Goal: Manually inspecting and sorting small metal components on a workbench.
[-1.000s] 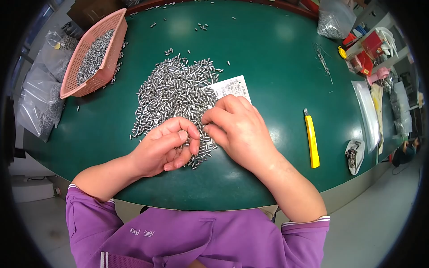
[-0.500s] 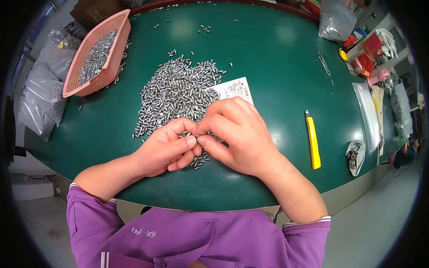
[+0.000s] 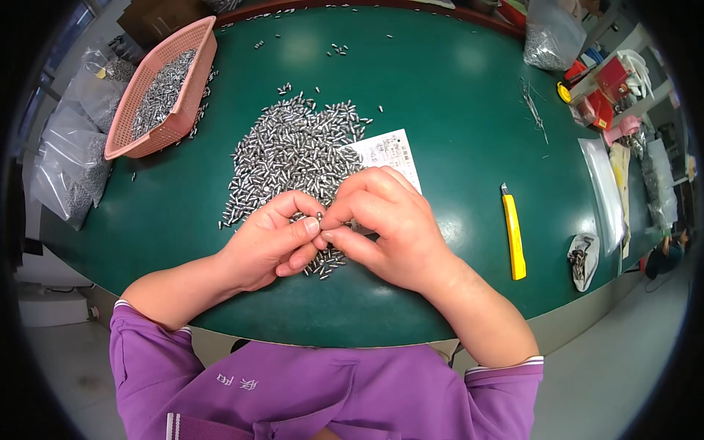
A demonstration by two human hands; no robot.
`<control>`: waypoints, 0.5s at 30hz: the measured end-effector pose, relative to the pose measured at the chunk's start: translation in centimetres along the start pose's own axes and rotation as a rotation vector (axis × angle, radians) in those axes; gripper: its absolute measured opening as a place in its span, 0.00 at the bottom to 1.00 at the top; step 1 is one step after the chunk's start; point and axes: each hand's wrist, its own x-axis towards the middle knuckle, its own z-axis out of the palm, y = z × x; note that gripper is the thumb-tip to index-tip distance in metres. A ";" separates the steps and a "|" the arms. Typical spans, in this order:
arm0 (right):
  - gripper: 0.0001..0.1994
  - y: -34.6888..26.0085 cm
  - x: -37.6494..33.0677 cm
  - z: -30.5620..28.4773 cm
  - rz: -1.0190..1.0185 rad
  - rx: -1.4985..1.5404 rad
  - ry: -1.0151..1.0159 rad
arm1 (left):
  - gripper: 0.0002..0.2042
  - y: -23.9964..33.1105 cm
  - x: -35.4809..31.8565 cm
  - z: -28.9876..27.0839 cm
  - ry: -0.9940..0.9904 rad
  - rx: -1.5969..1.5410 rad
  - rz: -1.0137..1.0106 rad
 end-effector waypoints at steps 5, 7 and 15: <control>0.08 -0.2 0.1 -0.3 0.004 -0.001 -0.002 | 0.06 0.0 0.0 0.0 -0.020 -0.018 0.011; 0.08 -0.1 0.0 -0.6 0.020 -0.035 0.050 | 0.06 0.0 0.1 -0.1 -0.063 -0.038 0.033; 0.08 0.6 0.0 -2.2 0.232 -0.308 0.038 | 0.06 0.0 0.0 -0.1 -0.077 -0.047 0.031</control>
